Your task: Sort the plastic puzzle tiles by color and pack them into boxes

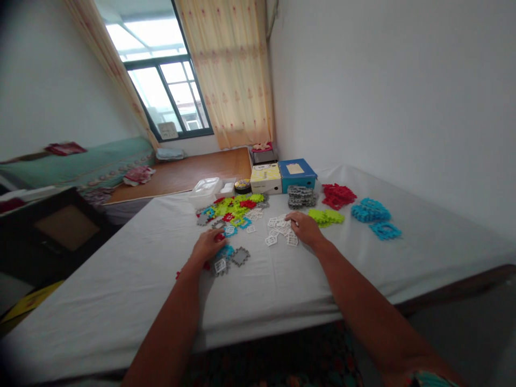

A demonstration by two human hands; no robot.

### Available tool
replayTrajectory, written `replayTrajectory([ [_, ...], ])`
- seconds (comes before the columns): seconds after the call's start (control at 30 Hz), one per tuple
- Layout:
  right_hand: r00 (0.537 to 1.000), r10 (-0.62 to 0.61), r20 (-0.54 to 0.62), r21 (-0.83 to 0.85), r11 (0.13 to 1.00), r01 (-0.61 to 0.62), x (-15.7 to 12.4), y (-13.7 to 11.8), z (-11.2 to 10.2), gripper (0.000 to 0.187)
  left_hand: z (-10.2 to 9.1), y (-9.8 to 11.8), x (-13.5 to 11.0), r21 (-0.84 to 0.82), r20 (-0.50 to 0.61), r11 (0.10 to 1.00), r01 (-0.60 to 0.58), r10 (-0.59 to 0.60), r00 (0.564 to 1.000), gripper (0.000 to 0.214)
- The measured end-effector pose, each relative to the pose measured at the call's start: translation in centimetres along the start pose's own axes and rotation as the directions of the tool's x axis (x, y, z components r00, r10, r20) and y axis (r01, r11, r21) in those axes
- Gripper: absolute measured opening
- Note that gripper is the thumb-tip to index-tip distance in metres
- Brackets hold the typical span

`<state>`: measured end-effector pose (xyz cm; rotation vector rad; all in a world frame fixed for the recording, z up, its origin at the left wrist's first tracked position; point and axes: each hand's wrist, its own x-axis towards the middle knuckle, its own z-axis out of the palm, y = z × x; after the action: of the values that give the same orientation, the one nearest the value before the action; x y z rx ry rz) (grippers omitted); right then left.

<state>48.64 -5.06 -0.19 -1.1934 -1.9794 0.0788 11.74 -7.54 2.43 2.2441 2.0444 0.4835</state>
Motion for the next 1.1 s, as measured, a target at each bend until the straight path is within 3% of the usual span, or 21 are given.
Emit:
replayTrajectory([
  [0.17,1.0,0.005,0.003,0.031,0.999,-0.005,0.0,-0.2,0.0,0.031,0.3,-0.1,0.3,-0.087,-0.244,0.996,-0.012,-0.009,0.97,0.04],
  [0.3,1.0,0.017,0.019,0.043,0.999,-0.018,0.0,-0.6,0.1,0.031,0.7,0.3,0.7,-0.188,-0.391,0.961,-0.202,0.115,0.913,0.041],
  [0.4,0.999,0.012,0.042,0.04,0.999,-0.014,0.0,-1.3,0.2,0.03,1.1,0.9,0.7,-0.241,-0.438,0.916,-0.322,0.193,0.878,0.042],
  [0.57,0.995,-0.044,0.085,0.067,0.997,0.038,-0.3,-3.8,0.9,0.028,1.6,2.9,0.1,-0.288,-0.443,0.852,-0.437,0.286,0.85,0.042],
  [0.67,0.979,-0.157,0.132,0.144,0.98,0.138,-0.6,-6.1,1.5,0.037,1.8,4.5,-0.6,-0.295,-0.41,0.806,-0.513,0.377,0.83,0.053],
  [0.77,0.916,-0.364,0.17,0.164,0.927,0.338,-0.6,-8.4,1.7,0.048,2.2,5.8,-1.2,-0.34,-0.328,0.749,-0.569,0.472,0.818,0.068],
  [0.87,0.833,-0.507,0.22,0.139,0.862,0.488,-0.5,-9.7,1.9,0.034,2.6,6.5,-1.6,-0.412,-0.254,0.695,-0.59,0.534,0.806,0.076],
  [0.93,0.804,-0.545,0.238,0.134,0.839,0.528,-0.4,-10.0,2.0,0.024,2.7,6.6,-1.7,-0.47,-0.217,0.671,-0.573,0.541,0.812,0.075],
  [1.03,0.803,-0.557,0.211,0.126,0.831,0.543,-0.4,-9.8,2.2,0.024,2.7,6.5,-1.7,-0.506,-0.192,0.669,-0.545,0.529,0.827,0.066],
  [1.1,0.841,-0.519,0.152,0.111,0.855,0.507,-0.3,-9.2,2.1,0.024,2.6,6.4,-1.7,-0.487,-0.203,0.691,-0.534,0.505,0.839,0.057],
])
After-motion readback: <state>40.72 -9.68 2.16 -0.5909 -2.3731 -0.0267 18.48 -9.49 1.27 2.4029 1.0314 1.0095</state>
